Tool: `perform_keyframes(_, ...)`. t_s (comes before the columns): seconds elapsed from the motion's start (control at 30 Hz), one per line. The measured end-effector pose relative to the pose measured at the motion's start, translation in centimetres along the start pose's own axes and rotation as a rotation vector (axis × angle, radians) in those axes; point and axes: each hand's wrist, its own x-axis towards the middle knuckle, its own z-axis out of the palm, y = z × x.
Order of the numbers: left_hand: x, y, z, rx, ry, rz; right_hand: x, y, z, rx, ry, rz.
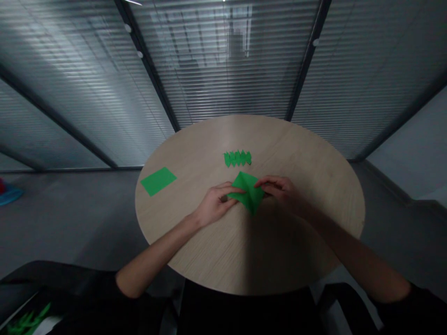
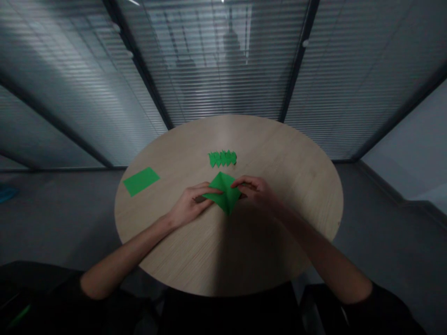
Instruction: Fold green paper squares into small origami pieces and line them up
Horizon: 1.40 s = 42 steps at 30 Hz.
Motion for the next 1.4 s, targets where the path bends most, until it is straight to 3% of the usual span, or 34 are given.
perform_keyframes(0.13, 0.0, -0.3, -0.8, -0.065, 0.065, -0.065, -0.6, 1.0, -0.8, 0.059, -0.150, -0.033)
perform_keyframes(0.37, 0.0, -0.3, -1.3, -0.237, 0.135, -0.189, -1.1, 1.6, -0.3, -0.123, 0.015, -0.139)
perform_keyframes(0.57, 0.3, 0.8, -0.6, -0.351, 0.246, -0.255, -0.9, 1.0, 0.5, -0.091, 0.158, -0.108)
perform_keyframes(0.83, 0.2, 1.1, 0.1, -0.508, 0.242, -0.314, -0.9, 0.5, 1.0, 0.133, 0.057, -0.013)
perform_keyframes(0.97, 0.0, 1.1, 0.3, -0.565, 0.242, -0.311, -1.0, 0.5, 1.3, 0.091, 0.186, -0.125)
perform_keyframes(1.13, -0.4, 0.9, 0.1, -0.560, 0.197, -0.319, -1.1, 0.8, 1.4, -0.020, 0.270, -0.261)
perform_keyframes(1.27, -0.5, 1.1, -0.2, -0.440, 0.152, -0.320, -1.2, 0.8, 1.1, -0.031, 0.250, -0.236)
perform_keyframes(1.4, -0.3, 1.3, -0.6, -0.266, 0.221, -0.284, -1.3, 0.5, 0.6, -0.030, 0.223, -0.158)
